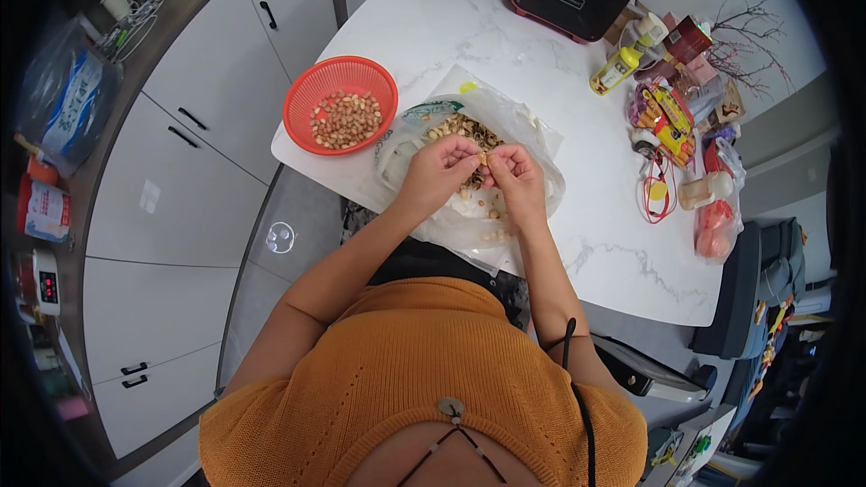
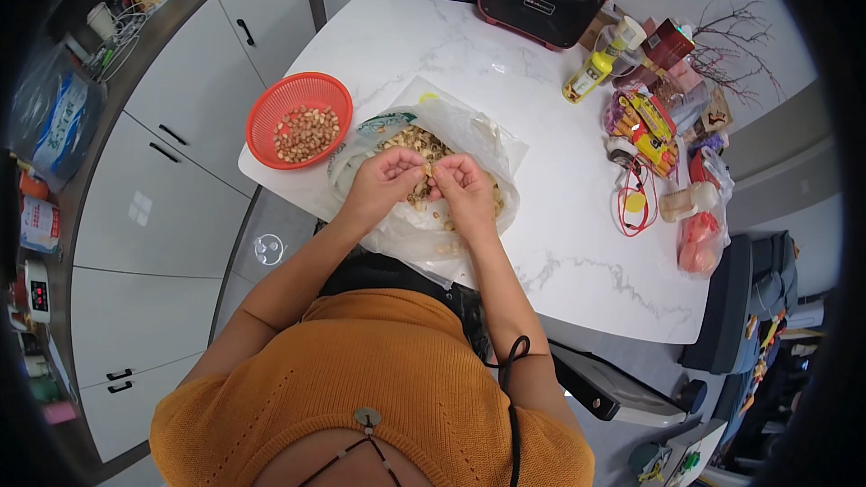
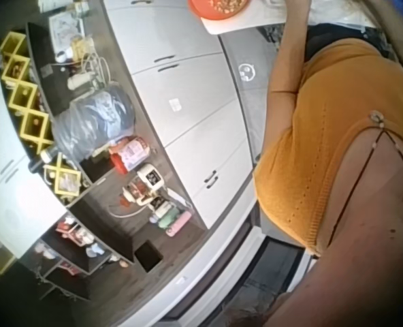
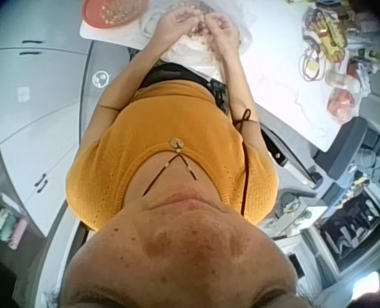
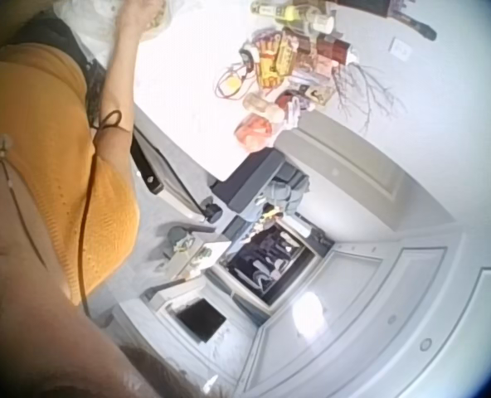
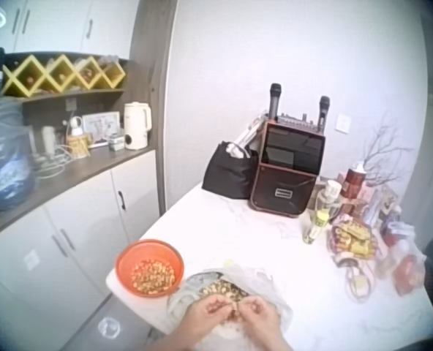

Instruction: The person shells walnuts by hand, removing the kernels from the husks and placing them into a red bowl on the counter.

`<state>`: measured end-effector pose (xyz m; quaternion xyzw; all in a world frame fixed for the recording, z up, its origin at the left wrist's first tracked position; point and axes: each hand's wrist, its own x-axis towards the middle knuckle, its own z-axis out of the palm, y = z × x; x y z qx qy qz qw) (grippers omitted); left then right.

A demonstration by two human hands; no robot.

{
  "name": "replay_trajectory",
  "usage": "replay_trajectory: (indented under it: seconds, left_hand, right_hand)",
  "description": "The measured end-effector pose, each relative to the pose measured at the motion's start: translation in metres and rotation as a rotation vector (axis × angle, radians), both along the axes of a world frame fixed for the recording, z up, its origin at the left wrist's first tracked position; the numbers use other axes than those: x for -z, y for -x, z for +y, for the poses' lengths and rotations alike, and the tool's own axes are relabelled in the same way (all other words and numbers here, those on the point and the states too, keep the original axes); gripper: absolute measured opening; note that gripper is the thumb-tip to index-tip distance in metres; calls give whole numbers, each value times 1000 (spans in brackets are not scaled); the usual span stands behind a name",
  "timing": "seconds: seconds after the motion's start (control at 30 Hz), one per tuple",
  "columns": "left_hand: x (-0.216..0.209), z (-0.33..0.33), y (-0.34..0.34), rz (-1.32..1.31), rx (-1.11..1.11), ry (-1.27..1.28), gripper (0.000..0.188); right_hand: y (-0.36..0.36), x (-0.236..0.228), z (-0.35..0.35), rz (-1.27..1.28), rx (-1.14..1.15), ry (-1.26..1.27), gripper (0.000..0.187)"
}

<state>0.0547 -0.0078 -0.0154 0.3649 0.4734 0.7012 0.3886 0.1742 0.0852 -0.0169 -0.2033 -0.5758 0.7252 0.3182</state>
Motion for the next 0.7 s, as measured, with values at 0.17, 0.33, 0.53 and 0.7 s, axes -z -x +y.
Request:
replay_trajectory:
  seconds: [0.17,0.33,0.53,0.7]
  left_hand:
    - [-1,0,0,-6,2,48,8]
    - [3,1,5,67,-23,104,6]
    - [3,0,3,125,-63,133,6]
    - [-1,1,7,-89,-80,123,5]
  right_hand:
    - [0,-1,-2,-12,5,-75,11]
    - [-1,-6,-5,-189,-19,-161,10]
    - [-3,-7,-6,-313,-30,-273,11]
    - [-2,-2,-6,-176,-36,-118,14]
